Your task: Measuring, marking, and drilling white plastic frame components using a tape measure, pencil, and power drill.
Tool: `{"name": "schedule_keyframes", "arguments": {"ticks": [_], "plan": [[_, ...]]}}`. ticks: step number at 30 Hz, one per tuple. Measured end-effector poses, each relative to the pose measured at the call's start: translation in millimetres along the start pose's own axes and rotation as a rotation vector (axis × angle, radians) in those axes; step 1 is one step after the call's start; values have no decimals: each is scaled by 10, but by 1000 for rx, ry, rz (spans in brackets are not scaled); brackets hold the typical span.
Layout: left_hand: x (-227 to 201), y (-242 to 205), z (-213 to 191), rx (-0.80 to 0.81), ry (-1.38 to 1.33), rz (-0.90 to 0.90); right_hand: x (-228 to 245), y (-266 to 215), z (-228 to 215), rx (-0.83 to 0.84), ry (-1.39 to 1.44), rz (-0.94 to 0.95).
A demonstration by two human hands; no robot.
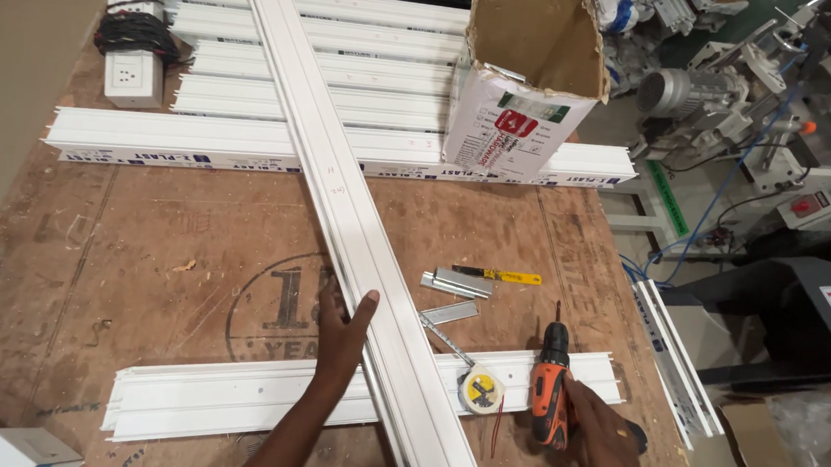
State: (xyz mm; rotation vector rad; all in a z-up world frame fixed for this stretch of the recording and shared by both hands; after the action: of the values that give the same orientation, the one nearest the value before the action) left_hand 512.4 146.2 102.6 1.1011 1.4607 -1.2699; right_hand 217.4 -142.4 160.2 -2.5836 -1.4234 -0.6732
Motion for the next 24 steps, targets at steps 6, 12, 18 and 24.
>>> {"name": "schedule_keyframes", "arguments": {"ticks": [6,12,18,24], "plan": [[-271,-134,-35,-38,27,-38,-17,76,-71,129,-129,-22],[-383,-207,-4,-30,98,-21,306,224,-182,189,-123,3],[-344,-211,32,-80,251,-1,404,506,-287,118,-57,-61],[-332,-196,30,-129,245,61,373,1292,-202,4,-199,-141]]}}
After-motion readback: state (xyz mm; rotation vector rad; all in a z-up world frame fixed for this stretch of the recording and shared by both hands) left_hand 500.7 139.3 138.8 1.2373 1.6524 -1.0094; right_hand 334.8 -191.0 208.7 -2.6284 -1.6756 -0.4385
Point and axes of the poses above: each hand's wrist, its own y-axis towards the middle knuckle, its own z-axis out of the palm, x = y × z, the point moved 5 cm from there along y, towards the middle knuckle, and after that the axes turned 15 degrees about -x, right-handed, at the moved point
